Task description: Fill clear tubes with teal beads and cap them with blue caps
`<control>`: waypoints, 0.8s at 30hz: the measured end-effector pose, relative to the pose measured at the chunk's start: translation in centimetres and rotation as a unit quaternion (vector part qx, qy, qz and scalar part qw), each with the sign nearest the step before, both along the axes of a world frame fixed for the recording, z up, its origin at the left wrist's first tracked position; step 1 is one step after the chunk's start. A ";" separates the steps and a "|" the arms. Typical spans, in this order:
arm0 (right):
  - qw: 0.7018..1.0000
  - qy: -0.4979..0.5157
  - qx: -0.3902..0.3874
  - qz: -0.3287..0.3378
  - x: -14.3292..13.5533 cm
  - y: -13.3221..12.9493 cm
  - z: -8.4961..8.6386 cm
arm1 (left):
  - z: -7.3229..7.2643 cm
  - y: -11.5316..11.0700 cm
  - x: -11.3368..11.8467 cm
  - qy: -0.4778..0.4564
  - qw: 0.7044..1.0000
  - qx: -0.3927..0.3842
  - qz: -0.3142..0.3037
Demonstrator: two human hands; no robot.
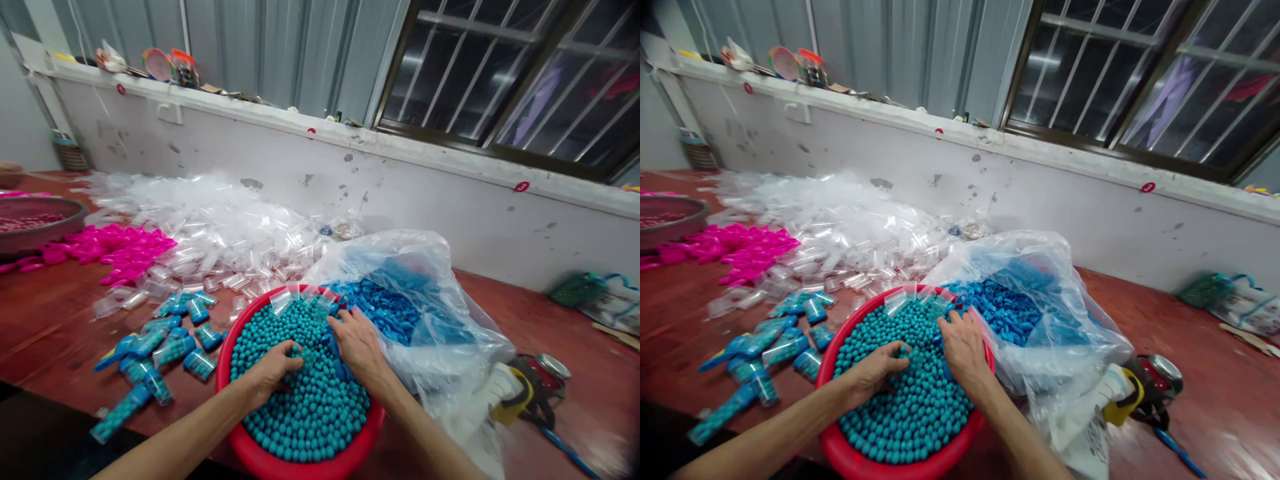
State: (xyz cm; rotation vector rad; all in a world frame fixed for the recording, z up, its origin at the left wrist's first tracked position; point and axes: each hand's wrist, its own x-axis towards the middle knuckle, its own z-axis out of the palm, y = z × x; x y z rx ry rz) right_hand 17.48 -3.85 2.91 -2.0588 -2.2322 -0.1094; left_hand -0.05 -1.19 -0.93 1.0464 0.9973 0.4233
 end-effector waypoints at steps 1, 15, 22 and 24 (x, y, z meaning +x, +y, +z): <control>0.999 -0.033 0.007 -0.002 0.2 0.8 -0.1 | 0.0 -0.1 0.0 0.004 1.000 0.009 0.004; 0.994 -0.078 0.008 0.074 -1.5 0.6 -2.0 | -0.9 -0.3 -0.2 -0.011 0.991 0.104 0.086; 0.992 0.093 0.004 0.086 -1.9 0.4 -1.5 | -0.5 -0.6 -0.7 -0.040 0.996 0.048 0.067; 0.981 0.164 -0.016 0.103 -2.0 -0.2 -1.6 | -0.8 -0.6 -0.8 -0.043 0.995 0.061 0.069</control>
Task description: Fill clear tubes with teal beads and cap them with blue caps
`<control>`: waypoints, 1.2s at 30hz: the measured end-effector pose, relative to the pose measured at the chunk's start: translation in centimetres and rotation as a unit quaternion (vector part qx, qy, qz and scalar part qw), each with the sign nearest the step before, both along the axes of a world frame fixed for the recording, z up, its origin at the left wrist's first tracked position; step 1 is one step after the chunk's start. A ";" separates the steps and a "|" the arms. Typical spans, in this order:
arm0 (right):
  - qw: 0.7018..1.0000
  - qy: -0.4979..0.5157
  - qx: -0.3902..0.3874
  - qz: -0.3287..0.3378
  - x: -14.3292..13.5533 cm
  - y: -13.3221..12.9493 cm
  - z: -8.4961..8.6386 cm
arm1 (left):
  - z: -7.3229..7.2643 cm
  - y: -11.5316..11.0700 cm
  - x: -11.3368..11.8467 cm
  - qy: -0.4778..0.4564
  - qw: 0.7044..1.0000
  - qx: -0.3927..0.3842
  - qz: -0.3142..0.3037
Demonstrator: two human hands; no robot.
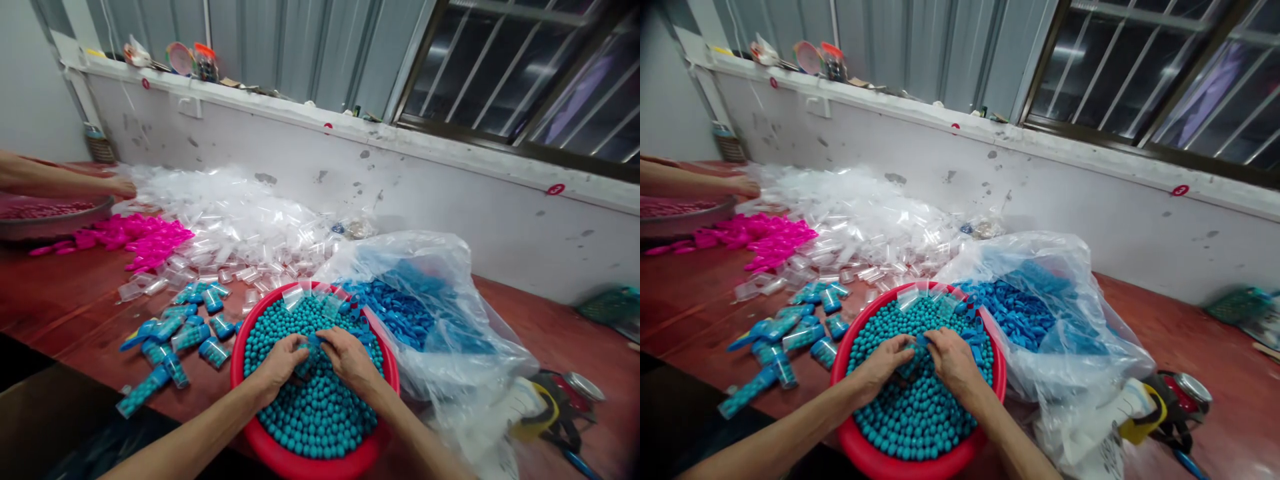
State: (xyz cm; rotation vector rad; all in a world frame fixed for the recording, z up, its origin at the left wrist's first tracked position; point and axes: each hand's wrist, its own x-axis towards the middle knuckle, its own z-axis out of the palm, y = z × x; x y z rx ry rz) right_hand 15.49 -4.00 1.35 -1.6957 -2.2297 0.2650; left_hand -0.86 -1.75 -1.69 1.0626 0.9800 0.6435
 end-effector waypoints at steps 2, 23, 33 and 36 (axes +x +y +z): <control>0.999 0.030 -0.034 0.009 0.2 -0.5 0.0 | -0.2 0.1 -0.1 -0.006 0.999 0.034 0.009; 0.942 0.326 -0.062 -0.046 -1.1 -1.0 0.6 | 1.3 -1.1 0.5 -0.027 0.997 0.077 0.008; 0.922 0.356 -0.150 0.040 -0.1 -0.4 1.3 | 1.2 -1.2 0.2 -0.027 0.996 0.080 0.007; 0.837 0.507 -0.208 -0.006 0.2 -0.1 0.9 | 1.2 -0.9 0.2 -0.041 0.997 0.072 -0.013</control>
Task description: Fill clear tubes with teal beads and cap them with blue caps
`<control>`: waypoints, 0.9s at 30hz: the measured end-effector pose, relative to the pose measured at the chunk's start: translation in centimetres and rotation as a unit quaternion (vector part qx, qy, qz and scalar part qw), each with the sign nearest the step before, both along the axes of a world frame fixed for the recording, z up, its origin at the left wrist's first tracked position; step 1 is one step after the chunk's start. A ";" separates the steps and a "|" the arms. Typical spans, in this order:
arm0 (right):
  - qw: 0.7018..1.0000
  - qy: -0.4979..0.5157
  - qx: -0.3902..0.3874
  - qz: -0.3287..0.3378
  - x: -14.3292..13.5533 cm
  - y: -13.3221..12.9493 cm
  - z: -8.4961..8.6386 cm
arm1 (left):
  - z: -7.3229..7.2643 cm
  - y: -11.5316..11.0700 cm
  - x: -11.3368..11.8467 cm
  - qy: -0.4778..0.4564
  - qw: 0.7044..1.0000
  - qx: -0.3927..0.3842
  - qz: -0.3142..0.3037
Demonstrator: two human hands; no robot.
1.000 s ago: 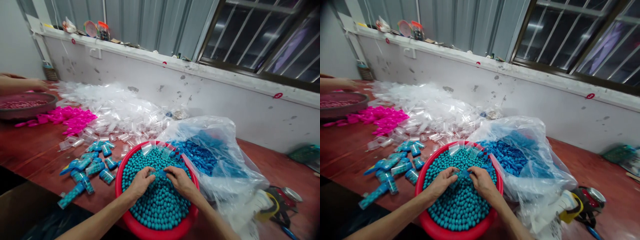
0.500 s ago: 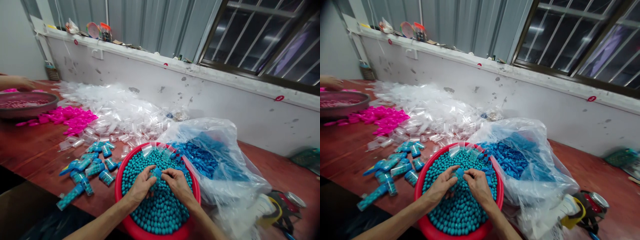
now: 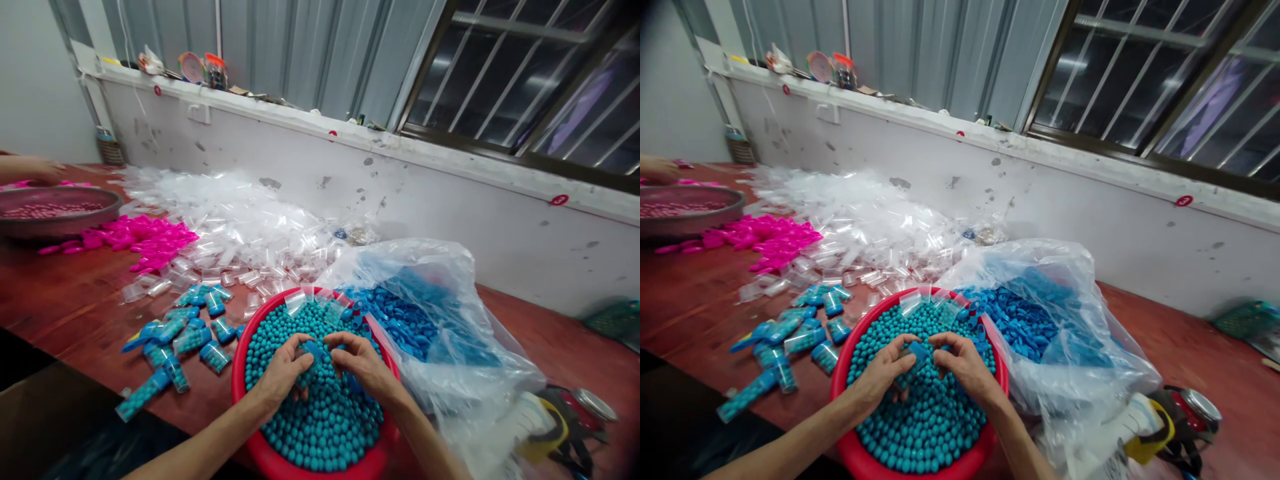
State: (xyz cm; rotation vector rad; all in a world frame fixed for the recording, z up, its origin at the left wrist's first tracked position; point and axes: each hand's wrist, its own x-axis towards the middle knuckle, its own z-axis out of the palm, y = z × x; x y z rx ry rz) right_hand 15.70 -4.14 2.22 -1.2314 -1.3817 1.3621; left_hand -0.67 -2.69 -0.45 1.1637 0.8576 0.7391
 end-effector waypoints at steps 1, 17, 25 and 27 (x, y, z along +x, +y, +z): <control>0.999 0.043 -0.018 -0.025 0.0 0.1 -0.2 | 0.0 0.1 0.0 0.000 1.000 0.002 -0.008; 0.956 -0.272 0.083 0.073 -2.9 -2.3 -1.0 | 0.8 -0.8 0.4 -0.025 0.995 0.061 0.074; 1.000 0.002 -0.014 0.002 -1.8 -1.1 -1.7 | -0.3 -0.2 0.2 -0.048 0.998 -0.029 -0.007; 0.997 0.068 -0.044 -0.013 -1.3 -0.7 -1.4 | -0.3 -0.1 0.1 -0.071 0.997 -0.024 -0.035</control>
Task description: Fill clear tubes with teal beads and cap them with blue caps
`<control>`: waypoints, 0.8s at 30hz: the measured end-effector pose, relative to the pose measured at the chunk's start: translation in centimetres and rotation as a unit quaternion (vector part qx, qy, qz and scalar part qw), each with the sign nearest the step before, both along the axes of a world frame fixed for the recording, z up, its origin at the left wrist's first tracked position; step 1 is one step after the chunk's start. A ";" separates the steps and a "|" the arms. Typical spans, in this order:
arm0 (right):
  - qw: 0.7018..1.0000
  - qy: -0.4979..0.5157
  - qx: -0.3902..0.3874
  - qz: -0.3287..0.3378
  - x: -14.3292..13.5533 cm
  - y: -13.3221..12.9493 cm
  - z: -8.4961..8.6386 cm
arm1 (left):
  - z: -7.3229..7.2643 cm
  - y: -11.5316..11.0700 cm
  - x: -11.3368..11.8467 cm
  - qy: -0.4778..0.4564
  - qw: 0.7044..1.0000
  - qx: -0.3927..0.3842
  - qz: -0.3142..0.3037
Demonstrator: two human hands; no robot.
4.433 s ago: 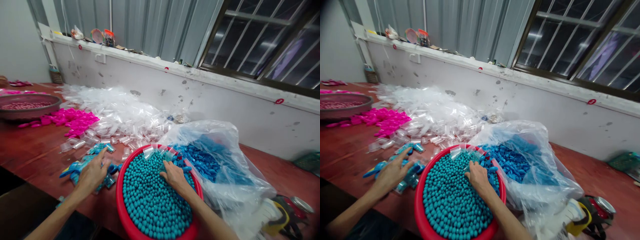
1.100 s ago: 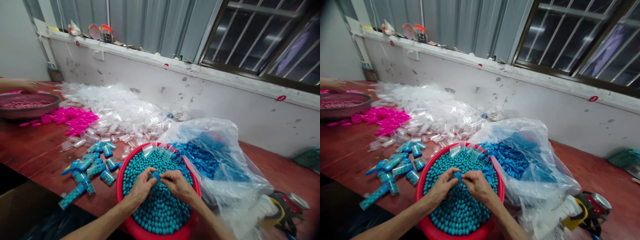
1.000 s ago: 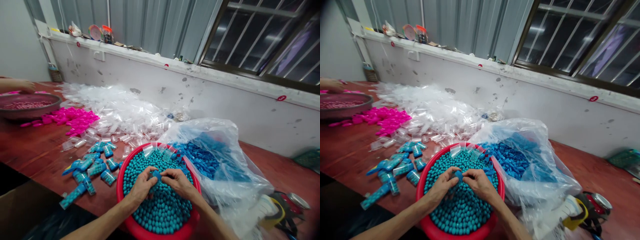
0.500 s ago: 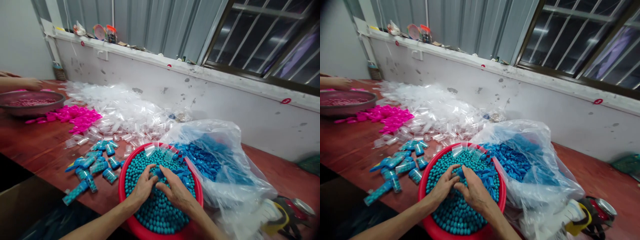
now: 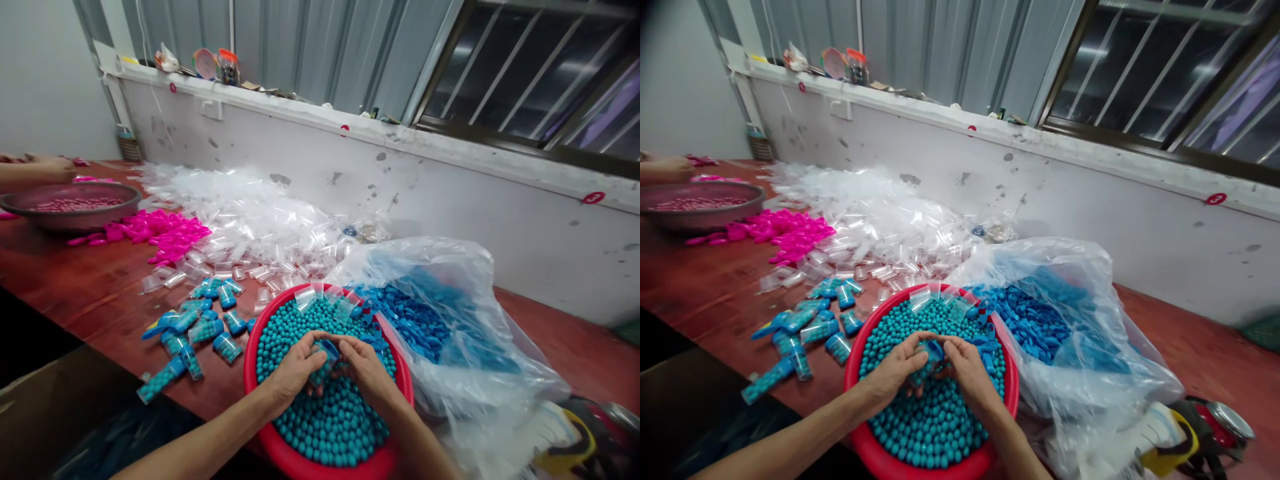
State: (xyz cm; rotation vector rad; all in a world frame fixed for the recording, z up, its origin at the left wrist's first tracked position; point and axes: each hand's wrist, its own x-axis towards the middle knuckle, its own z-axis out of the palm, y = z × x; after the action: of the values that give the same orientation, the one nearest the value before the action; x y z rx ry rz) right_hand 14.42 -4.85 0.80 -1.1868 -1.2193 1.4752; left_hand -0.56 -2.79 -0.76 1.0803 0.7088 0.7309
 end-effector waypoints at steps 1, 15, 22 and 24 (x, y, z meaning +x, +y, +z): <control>1.000 0.021 -0.012 0.000 0.3 0.1 0.1 | 0.0 0.0 -0.1 -0.008 1.000 0.006 -0.013; 0.993 -0.059 0.045 -0.091 -0.3 -0.4 1.2 | -0.4 -0.7 0.3 0.081 0.992 0.091 0.013; 0.991 -0.070 0.055 -0.099 -0.6 -0.5 0.6 | -0.4 -0.8 0.3 0.071 0.993 0.089 0.011; 0.990 -0.069 0.050 -0.108 -0.7 -0.5 0.6 | -0.4 -0.8 0.2 0.078 0.991 0.112 0.020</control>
State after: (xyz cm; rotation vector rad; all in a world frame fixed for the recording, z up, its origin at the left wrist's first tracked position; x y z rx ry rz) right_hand 13.69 -5.37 1.37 -1.3255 -1.1988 1.1756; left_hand -0.40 -3.56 -1.14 1.3415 0.7961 0.7789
